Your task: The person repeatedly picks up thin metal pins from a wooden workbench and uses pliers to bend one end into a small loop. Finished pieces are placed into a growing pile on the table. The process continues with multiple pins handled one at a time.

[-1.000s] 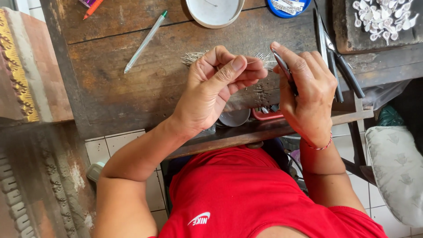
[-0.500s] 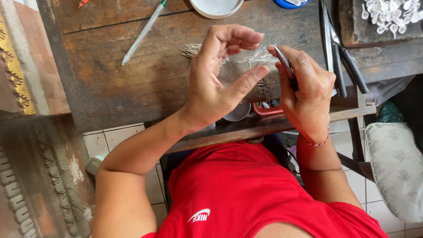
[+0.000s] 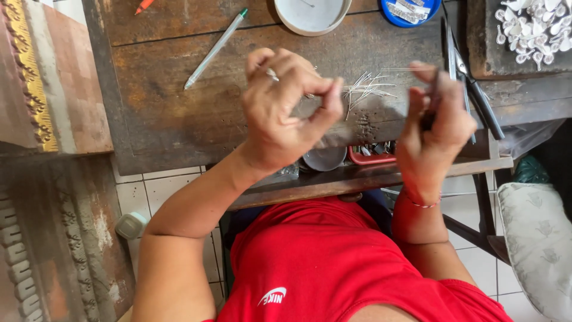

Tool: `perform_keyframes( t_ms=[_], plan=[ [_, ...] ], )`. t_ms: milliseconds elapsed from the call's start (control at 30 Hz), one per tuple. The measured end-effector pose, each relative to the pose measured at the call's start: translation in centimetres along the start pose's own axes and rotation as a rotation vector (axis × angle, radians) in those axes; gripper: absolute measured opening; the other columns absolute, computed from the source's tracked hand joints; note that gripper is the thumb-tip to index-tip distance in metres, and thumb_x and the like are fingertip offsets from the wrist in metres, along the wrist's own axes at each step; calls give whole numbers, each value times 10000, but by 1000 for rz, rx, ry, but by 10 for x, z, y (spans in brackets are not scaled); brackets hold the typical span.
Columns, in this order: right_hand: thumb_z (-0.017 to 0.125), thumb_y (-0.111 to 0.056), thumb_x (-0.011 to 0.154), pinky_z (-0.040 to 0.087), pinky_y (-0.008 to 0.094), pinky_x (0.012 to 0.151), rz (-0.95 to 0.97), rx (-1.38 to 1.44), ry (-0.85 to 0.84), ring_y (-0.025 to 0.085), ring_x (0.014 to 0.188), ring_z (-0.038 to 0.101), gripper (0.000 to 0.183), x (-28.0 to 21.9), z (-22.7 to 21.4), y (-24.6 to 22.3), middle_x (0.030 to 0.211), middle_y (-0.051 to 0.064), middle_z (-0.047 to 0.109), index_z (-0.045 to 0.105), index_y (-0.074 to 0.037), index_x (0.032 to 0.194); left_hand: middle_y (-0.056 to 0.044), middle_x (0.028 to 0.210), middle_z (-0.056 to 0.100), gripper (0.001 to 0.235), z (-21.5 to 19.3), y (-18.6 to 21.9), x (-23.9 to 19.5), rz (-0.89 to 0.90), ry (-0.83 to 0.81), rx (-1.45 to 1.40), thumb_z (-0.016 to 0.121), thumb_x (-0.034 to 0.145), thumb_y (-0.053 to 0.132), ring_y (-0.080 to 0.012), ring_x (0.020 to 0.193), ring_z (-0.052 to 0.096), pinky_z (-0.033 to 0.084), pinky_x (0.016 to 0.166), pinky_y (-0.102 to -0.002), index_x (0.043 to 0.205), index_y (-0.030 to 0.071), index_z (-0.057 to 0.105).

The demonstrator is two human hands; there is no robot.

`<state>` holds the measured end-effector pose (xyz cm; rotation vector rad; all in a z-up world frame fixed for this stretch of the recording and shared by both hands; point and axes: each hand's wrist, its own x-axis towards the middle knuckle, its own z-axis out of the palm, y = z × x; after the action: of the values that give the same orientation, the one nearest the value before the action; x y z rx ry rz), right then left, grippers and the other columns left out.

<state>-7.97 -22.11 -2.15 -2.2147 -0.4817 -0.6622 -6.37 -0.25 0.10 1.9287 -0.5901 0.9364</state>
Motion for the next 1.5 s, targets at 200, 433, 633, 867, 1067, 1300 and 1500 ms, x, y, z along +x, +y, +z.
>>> perform_keyframes(
  t_ms=[200,433,633,867,1067,1300,1500],
  plan=[
    [531,10,1190,368,294,623,127,91,-134,154,694,491,164,1,-20,-12,1278,194,675,597,87,1318,-50,1250,667,525,-6,19,6,-239,-222,-41,805,895,358,-245,1240,672,353,1072,-407,1281,89,573],
    [538,80,1120,365,289,642,130,140,-299,146,608,385,201,4,-10,-36,1240,107,700,604,31,1304,-40,1117,728,164,1,18,4,-103,-169,-88,751,982,195,-210,1020,724,371,953,-377,1091,98,674],
    [613,86,1086,437,351,702,46,63,-281,234,700,514,205,4,-8,-38,1049,159,693,633,51,1287,-73,962,755,50,4,16,1,-176,-131,-357,742,973,30,-212,897,729,483,903,-331,1008,54,717],
    [593,-20,1083,504,260,641,199,225,-273,160,693,673,182,5,-18,-37,878,136,742,724,74,1167,-99,1028,740,33,2,16,-3,-566,-189,-888,691,1007,35,-184,1003,747,622,948,-272,1034,49,679],
    [547,-262,1043,570,229,620,366,601,-532,119,608,670,325,1,-17,-27,699,75,713,716,7,1114,-147,1085,705,56,1,18,-4,-729,-246,-1134,666,1012,28,-208,1008,742,700,861,-294,1047,36,624],
    [547,-340,1028,534,229,547,414,881,-677,135,554,660,389,-2,-17,-10,655,120,721,699,14,1072,-128,1090,711,61,5,13,-8,-630,-288,-1039,673,1009,42,-184,1050,723,632,953,-268,1041,81,640],
    [536,-351,1045,503,207,503,344,1019,-764,115,513,630,387,0,-14,-2,629,66,706,696,1,1038,-100,1089,691,63,4,11,-8,-626,-317,-1059,667,1026,45,-161,1018,719,632,937,-246,1069,86,647]
  ],
)
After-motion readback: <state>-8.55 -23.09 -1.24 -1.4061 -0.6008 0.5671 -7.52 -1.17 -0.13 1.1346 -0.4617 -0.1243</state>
